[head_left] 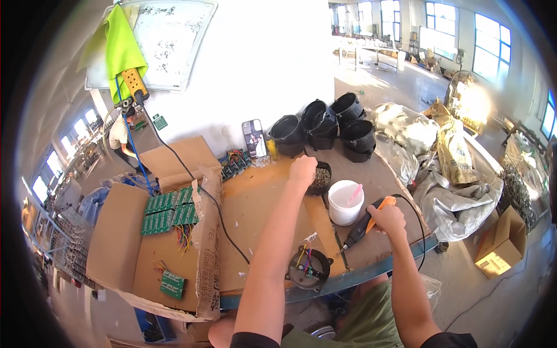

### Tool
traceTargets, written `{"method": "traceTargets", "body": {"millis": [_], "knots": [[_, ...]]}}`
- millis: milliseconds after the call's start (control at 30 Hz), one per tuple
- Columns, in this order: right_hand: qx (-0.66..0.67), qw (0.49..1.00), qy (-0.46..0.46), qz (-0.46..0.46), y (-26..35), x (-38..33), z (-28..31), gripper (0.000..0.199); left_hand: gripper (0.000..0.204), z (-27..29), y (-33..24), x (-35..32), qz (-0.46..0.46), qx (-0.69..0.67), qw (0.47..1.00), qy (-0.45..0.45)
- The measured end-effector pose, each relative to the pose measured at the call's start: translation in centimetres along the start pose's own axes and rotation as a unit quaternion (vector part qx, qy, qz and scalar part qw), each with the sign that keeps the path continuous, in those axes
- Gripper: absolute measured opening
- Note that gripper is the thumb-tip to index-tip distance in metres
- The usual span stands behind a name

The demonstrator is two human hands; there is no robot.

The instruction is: The person assembles electronic components by applying an adhesive from a cup to a small plastic housing, inserting a circuit board with attached wires, and securing the assembly using a power screwdriver.

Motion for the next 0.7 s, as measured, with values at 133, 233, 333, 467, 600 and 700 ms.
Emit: {"method": "traceTargets", "body": {"millis": [133, 233, 333, 467, 600, 700], "knots": [[0.211, 0.977, 0.037, 0.021, -0.5, 0.4, -1.6, 0.049, 0.007, 1.1, 0.9, -1.3, 0.040, -0.045, 0.997, -0.058], [0.391, 0.917, -0.006, 0.073, -3.6, 0.4, -1.5, 0.036, 0.006, 2.2, 1.0, -2.6, 0.149, -0.313, 0.937, -0.049], [0.481, 0.861, -0.042, 0.159, -3.9, -3.2, 2.0, 0.024, 0.012, 4.4, 2.7, -5.0, 0.229, -0.528, 0.814, -0.080], [0.764, 0.615, -0.079, 0.179, -5.4, -7.8, 7.4, 0.028, 0.021, 7.1, 2.4, -9.0, 0.246, -0.755, 0.604, -0.066], [0.895, 0.401, 0.113, 0.159, -1.5, -11.0, 7.6, 0.039, 0.018, 10.3, 1.2, -19.2, 0.263, -0.843, 0.467, -0.036], [0.888, 0.396, 0.126, 0.197, -1.5, -12.8, 7.2, 0.036, 0.010, 11.2, -0.2, -27.6, 0.307, -0.846, 0.432, -0.051]]}}
Point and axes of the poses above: each hand's wrist, its own x-axis towards the middle knuckle, its own z-axis out of the back of the hand, y = z × x, the point moved 6 cm from there along x, towards the middle knuckle, and after that the axes turned 1 degree about y, right-handed, at the moved point
